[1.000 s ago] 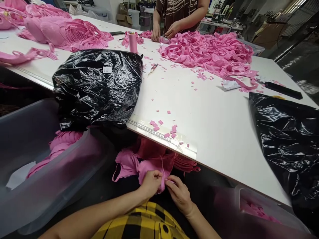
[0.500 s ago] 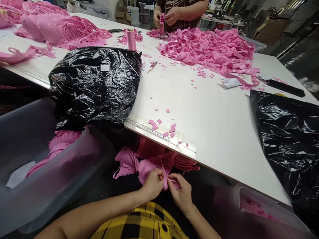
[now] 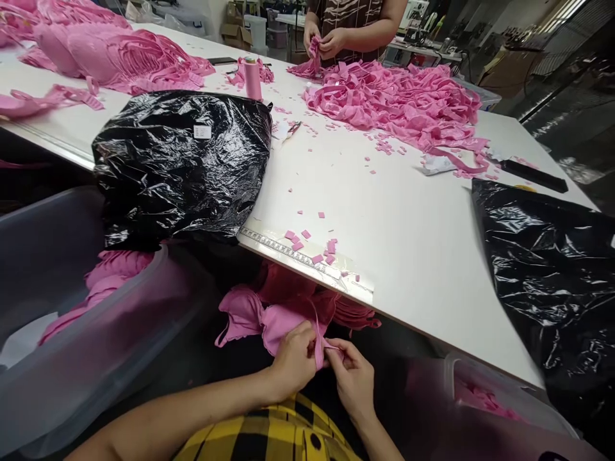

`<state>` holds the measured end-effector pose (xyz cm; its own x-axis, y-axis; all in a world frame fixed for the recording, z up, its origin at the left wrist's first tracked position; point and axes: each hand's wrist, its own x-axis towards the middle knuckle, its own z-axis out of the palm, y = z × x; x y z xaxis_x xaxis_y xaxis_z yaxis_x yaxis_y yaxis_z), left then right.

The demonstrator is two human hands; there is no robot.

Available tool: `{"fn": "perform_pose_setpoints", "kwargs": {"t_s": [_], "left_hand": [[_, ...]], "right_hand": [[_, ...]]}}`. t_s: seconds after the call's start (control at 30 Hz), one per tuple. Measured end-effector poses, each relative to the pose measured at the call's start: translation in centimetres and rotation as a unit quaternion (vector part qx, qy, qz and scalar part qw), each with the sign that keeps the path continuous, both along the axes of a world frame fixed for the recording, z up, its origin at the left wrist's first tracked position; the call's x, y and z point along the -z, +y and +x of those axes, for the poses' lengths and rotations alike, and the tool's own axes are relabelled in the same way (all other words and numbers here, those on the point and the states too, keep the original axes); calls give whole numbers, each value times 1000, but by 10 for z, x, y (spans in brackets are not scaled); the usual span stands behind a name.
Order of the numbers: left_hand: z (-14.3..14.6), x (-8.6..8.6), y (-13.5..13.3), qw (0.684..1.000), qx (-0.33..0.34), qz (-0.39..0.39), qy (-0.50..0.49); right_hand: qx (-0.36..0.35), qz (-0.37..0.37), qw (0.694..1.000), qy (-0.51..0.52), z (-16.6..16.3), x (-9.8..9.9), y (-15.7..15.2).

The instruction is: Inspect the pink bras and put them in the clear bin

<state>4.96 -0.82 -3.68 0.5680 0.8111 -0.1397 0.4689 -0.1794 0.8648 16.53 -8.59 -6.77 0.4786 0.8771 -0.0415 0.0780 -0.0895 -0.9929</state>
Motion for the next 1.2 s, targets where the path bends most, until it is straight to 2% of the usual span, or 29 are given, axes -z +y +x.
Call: {"fn": "perform_pose_setpoints", "kwargs": {"t_s": [0.13,0.33,0.43,0.6,0.7,0.83,0.9,0.97,1.0,1.1,1.2], "left_hand": [[-5,-3,-2,991,31,95,93],[-6,-2,-2,982,33,126,140],[-9,-1,1,981,34,132,139],[-11,0,4,989,0,112,94],[-9,-1,6,996,-26,61,56],[-8,1,7,999,-44,-20,16],[-7,2,6,998,-50,-30,-3],[-7,1,5,998,-46,-28,-15],[-7,0,4,999,-42,-19,-13],[-8,-5,5,999,-25,41,16],[-10,-7,5,995,2,89,38]], "right_hand": [[19,-38,995,95,-10,-1,7],[27,-84,987,131,-12,4,13],[4,-82,985,153,-17,4,17],[18,0,1000,-5,-22,0,17],[-17,29,997,-68,-16,1,13],[-104,126,956,-244,-3,4,3],[-122,158,941,-272,2,3,0],[-114,163,947,-251,3,1,0],[-97,147,960,-216,2,0,2],[-34,65,995,-68,-7,-2,10],[-5,8,999,52,-14,-2,15]]}}
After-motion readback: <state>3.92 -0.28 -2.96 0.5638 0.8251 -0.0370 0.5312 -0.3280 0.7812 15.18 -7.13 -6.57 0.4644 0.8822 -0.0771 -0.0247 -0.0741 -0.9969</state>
